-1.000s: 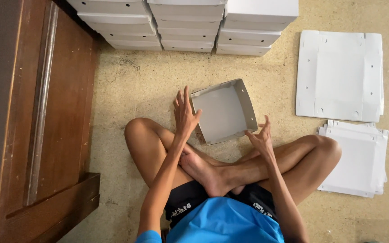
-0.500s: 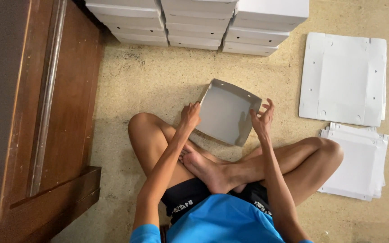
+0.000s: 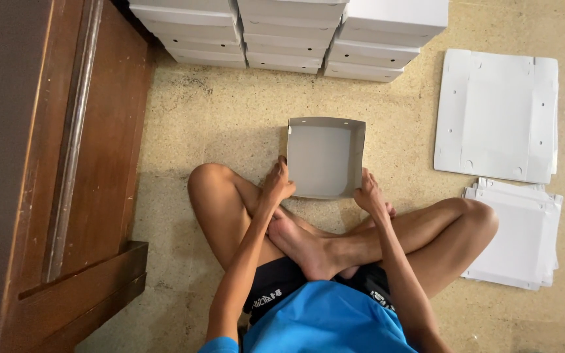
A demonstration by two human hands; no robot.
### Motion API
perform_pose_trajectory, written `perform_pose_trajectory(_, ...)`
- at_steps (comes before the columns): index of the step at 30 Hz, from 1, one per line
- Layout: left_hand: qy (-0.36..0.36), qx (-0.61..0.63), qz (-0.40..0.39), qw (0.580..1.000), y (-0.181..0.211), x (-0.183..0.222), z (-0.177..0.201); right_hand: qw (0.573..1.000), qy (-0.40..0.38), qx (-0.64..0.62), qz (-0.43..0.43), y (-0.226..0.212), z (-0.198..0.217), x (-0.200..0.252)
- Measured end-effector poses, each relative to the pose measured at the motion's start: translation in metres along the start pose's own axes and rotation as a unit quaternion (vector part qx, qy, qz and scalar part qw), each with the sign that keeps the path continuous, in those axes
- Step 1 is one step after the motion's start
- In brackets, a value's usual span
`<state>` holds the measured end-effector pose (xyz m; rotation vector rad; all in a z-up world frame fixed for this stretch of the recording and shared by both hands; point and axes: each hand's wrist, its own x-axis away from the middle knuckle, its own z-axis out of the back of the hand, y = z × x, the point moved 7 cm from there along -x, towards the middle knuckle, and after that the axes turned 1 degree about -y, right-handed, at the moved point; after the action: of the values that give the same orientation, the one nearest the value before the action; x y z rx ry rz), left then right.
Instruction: The person folds white cardboard components to assemble boxes and lids while sitting on the floor.
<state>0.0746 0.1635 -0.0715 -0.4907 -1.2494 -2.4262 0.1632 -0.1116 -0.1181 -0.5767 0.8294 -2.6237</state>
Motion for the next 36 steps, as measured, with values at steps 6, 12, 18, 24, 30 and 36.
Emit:
perform_pose_trajectory(6,0.107,0.007,0.019,0.994,0.020,0.031,0.044,0.919,0.016,-0.393,-0.031,-0.076,0.042,0.024)
perform_pose_trajectory(12,0.238,0.053,0.065,0.968,-0.056,-0.011,0.091,0.935,0.029,-0.352,-0.029,-0.049,0.014,0.014)
perform_pose_trajectory(18,0.334,0.084,0.055,0.937,-0.082,-0.005,0.152,0.951,0.071,-0.301,-0.020,-0.043,0.011,0.008)
perform_pose_trajectory(24,0.449,0.055,0.061,0.890,-0.149,-0.035,0.189,0.952,0.083,-0.293,-0.012,-0.049,0.015,0.011)
perform_pose_trajectory(30,0.462,0.052,0.050,0.884,-0.094,0.012,0.207,0.954,0.086,-0.287,-0.006,-0.040,0.012,0.006)
perform_pose_trajectory(36,0.525,0.087,-0.002,0.847,-0.145,-0.013,0.207,0.945,0.109,-0.308,0.015,-0.004,-0.011,-0.005)
